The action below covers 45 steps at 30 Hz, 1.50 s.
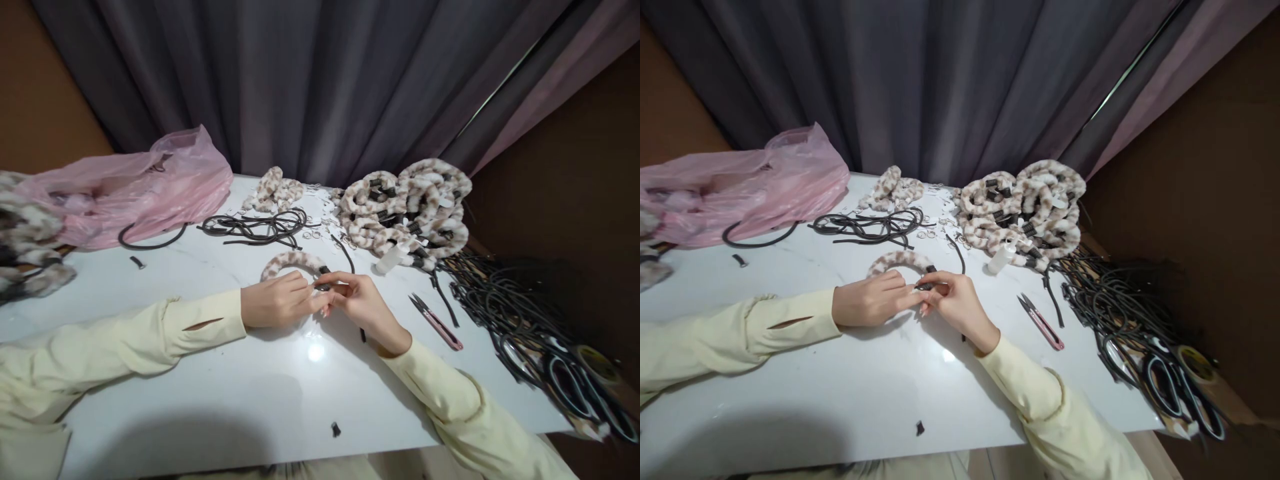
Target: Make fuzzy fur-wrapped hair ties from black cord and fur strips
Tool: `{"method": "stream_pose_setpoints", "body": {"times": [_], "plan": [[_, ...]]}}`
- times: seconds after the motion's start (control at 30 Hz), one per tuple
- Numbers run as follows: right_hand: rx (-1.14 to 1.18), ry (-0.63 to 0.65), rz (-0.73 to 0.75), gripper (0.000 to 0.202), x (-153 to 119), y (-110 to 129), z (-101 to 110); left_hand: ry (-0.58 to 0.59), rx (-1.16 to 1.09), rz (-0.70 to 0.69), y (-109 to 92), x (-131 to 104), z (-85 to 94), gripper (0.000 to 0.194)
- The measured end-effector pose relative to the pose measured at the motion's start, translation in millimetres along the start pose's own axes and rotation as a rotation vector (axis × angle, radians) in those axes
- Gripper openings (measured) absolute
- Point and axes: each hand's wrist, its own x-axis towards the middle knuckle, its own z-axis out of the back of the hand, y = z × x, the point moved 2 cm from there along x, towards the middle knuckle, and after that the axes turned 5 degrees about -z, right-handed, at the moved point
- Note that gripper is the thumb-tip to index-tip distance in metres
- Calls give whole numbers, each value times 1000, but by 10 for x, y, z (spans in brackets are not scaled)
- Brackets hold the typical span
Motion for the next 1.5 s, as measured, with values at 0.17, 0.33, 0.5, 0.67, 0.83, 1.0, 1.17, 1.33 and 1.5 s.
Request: {"method": "stream_pose_setpoints", "body": {"times": [0.17, 0.33, 0.5, 0.67, 0.83, 1.0, 1.17, 1.33, 1.5], "plan": [[-182, -161, 282, 6, -34, 5, 2, 4, 70, -19, 10, 24, 3, 29], [-587, -274, 684, 14, -104, 85, 17, -114, -385, 453, 42, 80, 163, 22], [-605, -203, 804, 15, -136, 134, 7, 151, -1053, 823, 175, 191, 254, 32], [-505, -104, 746, 16, -135, 114, -8, 246, -1278, 800, 229, 199, 83, 31], [-412, -25, 633, 17, -87, 92, 4, 197, -1492, 816, 218, 152, -29, 28], [-353, -20, 536, 20, -46, 76, 9, 166, -1520, 804, 212, 156, -44, 28], [-336, -23, 502, 11, -42, 52, 10, 102, -1432, 863, 199, 145, -66, 30], [-374, 1, 508, 10, -48, 75, 1, 170, -1491, 821, 195, 133, -71, 30], [-363, -15, 543, 12, -21, 92, 21, 78, -1510, 888, 200, 148, -67, 30]]}}
